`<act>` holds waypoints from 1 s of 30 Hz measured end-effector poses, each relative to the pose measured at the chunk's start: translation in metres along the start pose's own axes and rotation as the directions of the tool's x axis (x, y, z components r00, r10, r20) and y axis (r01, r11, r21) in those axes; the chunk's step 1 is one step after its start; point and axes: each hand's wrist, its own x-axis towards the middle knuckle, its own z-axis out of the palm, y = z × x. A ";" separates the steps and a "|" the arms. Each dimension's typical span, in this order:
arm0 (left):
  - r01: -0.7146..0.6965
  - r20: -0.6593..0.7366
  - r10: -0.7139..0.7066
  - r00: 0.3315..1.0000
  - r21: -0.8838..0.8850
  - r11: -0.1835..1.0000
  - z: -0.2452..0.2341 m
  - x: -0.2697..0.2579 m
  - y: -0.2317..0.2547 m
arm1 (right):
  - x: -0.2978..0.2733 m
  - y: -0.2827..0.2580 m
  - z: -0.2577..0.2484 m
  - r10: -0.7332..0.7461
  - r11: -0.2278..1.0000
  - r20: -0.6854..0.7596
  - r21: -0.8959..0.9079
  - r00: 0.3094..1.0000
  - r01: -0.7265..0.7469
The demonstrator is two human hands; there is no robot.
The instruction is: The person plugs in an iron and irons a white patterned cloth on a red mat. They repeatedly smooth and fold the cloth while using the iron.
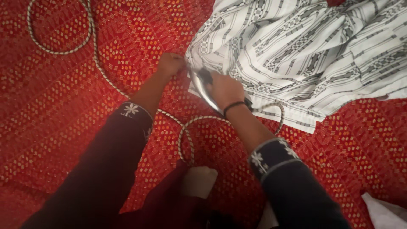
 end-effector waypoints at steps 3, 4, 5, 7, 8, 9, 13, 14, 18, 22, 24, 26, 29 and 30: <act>0.037 -0.160 -0.022 0.987 0.094 0.995 0.014 -0.025 0.044 | -0.021 0.023 -0.004 0.049 0.998 0.027 -0.039 0.998 -0.048; 0.202 -0.102 -0.203 0.974 -0.020 0.979 0.021 -0.039 0.059 | -0.028 0.034 -0.006 0.069 0.996 0.037 -0.060 0.997 -0.067; 0.321 -0.053 -0.327 0.943 -0.094 0.942 0.028 -0.053 0.073 | -0.033 0.044 -0.008 0.084 0.995 0.045 -0.066 0.995 -0.081; -0.070 0.207 0.031 0.978 0.182 0.981 0.045 -0.078 0.094 | -0.043 0.066 -0.011 0.119 0.991 0.066 -0.074 0.991 -0.114; -0.331 0.375 0.207 0.904 0.303 0.894 0.051 -0.088 0.100 | -0.047 0.078 -0.013 0.145 0.986 0.067 -0.090 0.987 -0.138; -0.443 0.455 0.249 0.855 0.390 0.807 0.052 -0.097 0.102 | -0.052 0.089 -0.014 0.168 0.982 0.071 -0.102 0.983 -0.160; -0.642 0.621 0.248 0.743 0.556 0.528 0.056 -0.111 0.100 | -0.072 0.140 -0.019 0.211 0.962 -0.031 -0.170 0.977 -0.214; -0.638 0.623 0.230 0.748 0.580 0.506 0.057 -0.112 0.098 | -0.078 0.156 -0.022 0.209 0.961 -0.040 -0.175 0.977 -0.213; -0.633 0.620 0.202 0.758 0.624 0.458 0.054 -0.111 0.095 | -0.099 0.215 -0.031 0.279 0.948 -0.006 -0.160 0.960 -0.276; -0.636 0.620 0.200 0.759 0.639 0.432 0.054 -0.112 0.097 | -0.120 0.267 -0.048 0.280 0.916 0.039 -0.311 0.959 -0.255; -0.617 0.617 0.155 0.771 0.665 0.420 0.053 -0.109 0.099 | -0.123 0.283 -0.055 0.282 0.912 0.103 -0.337 0.954 -0.233; -0.598 0.615 0.109 0.781 0.685 0.416 0.052 -0.108 0.098 | -0.120 0.288 -0.058 0.230 0.924 0.138 -0.342 0.963 -0.172; -0.600 0.611 0.127 0.781 0.679 0.423 0.053 -0.107 0.095 | -0.110 0.278 -0.058 0.101 0.942 0.158 -0.332 0.982 -0.043; -0.601 0.617 0.115 0.778 0.681 0.418 0.055 -0.107 0.094 | -0.103 0.269 -0.057 0.067 0.942 0.174 -0.337 0.982 -0.005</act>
